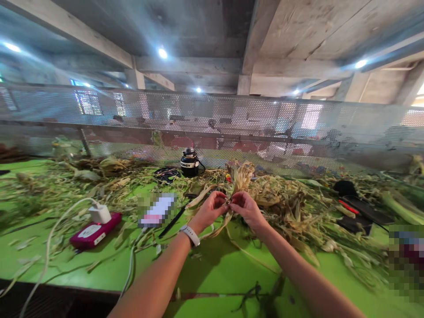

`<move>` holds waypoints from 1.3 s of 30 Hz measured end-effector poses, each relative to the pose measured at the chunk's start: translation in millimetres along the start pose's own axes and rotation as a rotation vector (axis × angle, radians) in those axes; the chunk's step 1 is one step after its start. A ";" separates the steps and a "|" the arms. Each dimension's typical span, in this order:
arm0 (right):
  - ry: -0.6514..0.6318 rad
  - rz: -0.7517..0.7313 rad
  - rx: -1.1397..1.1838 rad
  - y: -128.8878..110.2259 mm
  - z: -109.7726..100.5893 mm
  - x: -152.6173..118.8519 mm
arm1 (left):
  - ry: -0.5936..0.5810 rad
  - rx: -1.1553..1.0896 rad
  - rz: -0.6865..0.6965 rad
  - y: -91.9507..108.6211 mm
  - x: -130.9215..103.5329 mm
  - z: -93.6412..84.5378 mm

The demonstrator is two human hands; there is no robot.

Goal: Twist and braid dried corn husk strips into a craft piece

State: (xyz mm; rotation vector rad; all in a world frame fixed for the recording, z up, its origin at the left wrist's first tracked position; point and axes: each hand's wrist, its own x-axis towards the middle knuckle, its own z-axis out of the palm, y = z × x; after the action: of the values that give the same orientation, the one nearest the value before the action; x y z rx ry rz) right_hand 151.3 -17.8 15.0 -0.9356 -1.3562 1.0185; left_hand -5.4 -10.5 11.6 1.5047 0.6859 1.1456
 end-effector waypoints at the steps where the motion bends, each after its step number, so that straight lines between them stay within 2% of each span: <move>1: 0.011 0.014 0.009 -0.2 -0.2 -0.3 | -0.008 0.008 0.003 -0.1 -0.1 -0.1; 4: 0.002 0.147 0.070 -4.3 -2.3 -2.8 | -0.029 0.064 0.039 0.1 -0.6 -0.1; 7: -0.065 0.329 0.148 -10.9 -6.8 -5.1 | -0.056 0.114 0.069 1.4 -1.5 0.0; 10: -0.141 0.403 0.178 -14.3 -11.9 -4.6 | -0.106 0.157 0.079 3.6 -2.6 -0.6; 18: -0.181 0.343 0.042 -12.9 -14.4 -2.2 | -0.224 0.279 0.106 -2.8 -1.8 -4.5; 25: -0.097 0.360 0.074 -14.5 -13.0 -2.4 | -0.097 0.293 0.135 -10.0 0.4 1.4; 31: -0.112 0.436 0.106 -12.2 -13.1 -2.8 | -0.145 0.237 0.089 -5.5 0.8 3.0; 39: -0.114 0.431 0.174 -15.2 -10.1 -4.3 | -0.153 0.152 0.008 -0.9 -0.4 0.8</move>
State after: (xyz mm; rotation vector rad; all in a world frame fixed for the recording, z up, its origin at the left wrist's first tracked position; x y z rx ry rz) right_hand 162.0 -26.1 28.0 -1.0749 -1.1576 1.5112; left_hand -4.7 -11.0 10.7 1.7055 0.6749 0.9900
